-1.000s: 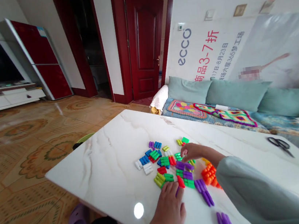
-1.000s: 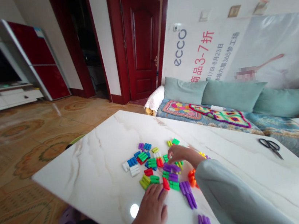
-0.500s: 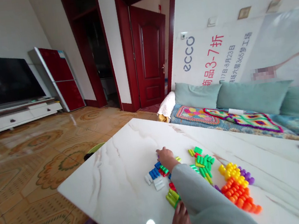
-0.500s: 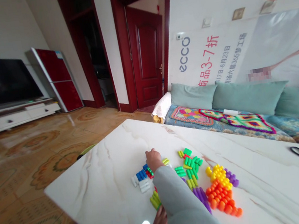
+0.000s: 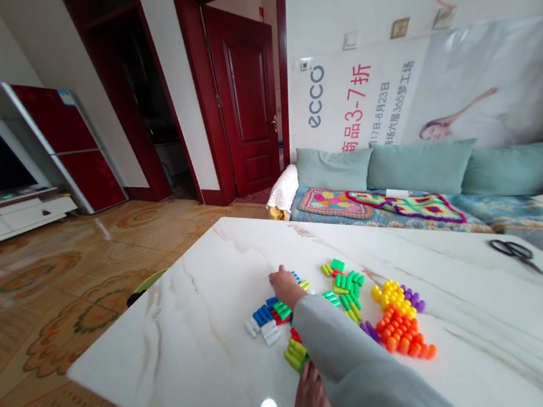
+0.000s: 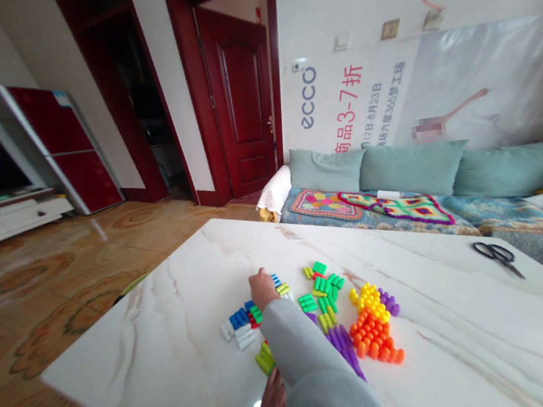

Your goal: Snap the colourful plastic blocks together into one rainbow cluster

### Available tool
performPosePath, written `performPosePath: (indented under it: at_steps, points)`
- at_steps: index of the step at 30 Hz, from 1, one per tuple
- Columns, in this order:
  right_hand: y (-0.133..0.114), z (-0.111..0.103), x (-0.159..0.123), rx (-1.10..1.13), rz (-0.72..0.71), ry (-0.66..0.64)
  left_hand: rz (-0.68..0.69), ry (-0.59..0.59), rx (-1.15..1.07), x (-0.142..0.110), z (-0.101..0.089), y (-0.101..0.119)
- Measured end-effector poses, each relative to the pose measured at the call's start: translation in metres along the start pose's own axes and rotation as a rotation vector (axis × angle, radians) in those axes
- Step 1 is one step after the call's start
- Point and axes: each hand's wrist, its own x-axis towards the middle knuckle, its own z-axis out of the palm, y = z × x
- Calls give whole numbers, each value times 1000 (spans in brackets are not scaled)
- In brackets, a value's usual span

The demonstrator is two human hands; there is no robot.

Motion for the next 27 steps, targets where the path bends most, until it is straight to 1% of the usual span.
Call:
performPosePath:
  at_steps: [3,6,8,10,13,16,18,20,22,24,27]
  points:
    - [4,0,-4,32,-19,24,-1,-41,-4,-2,8,-4]
    - [10,0,-8,89,-26,54,-9,-127,-2,-3,14,-9]
    - [15,-2,-12,144,-25,91,-15,-177,-13,-3,14,-10]
    - [22,-6,-18,205,-26,148,-39,-225,-35,0,10,-7]
    - [41,-18,-37,285,-33,242,-140,-314,-57,8,-6,4]
    - [73,-30,-72,367,-55,279,-209,-420,-84,18,-25,14]
    - [100,-33,-106,590,-114,303,-221,-450,-102,23,-33,17]
    - [126,-30,-144,765,-84,271,-226,-453,-112,25,-35,17]
    - [146,-21,-181,864,-9,223,-221,-441,-117,26,-35,16]
    - [157,-9,-211,887,47,191,-212,-422,-114,25,-33,16]
    - [155,9,-238,833,101,193,-200,-403,-109,24,-32,16]
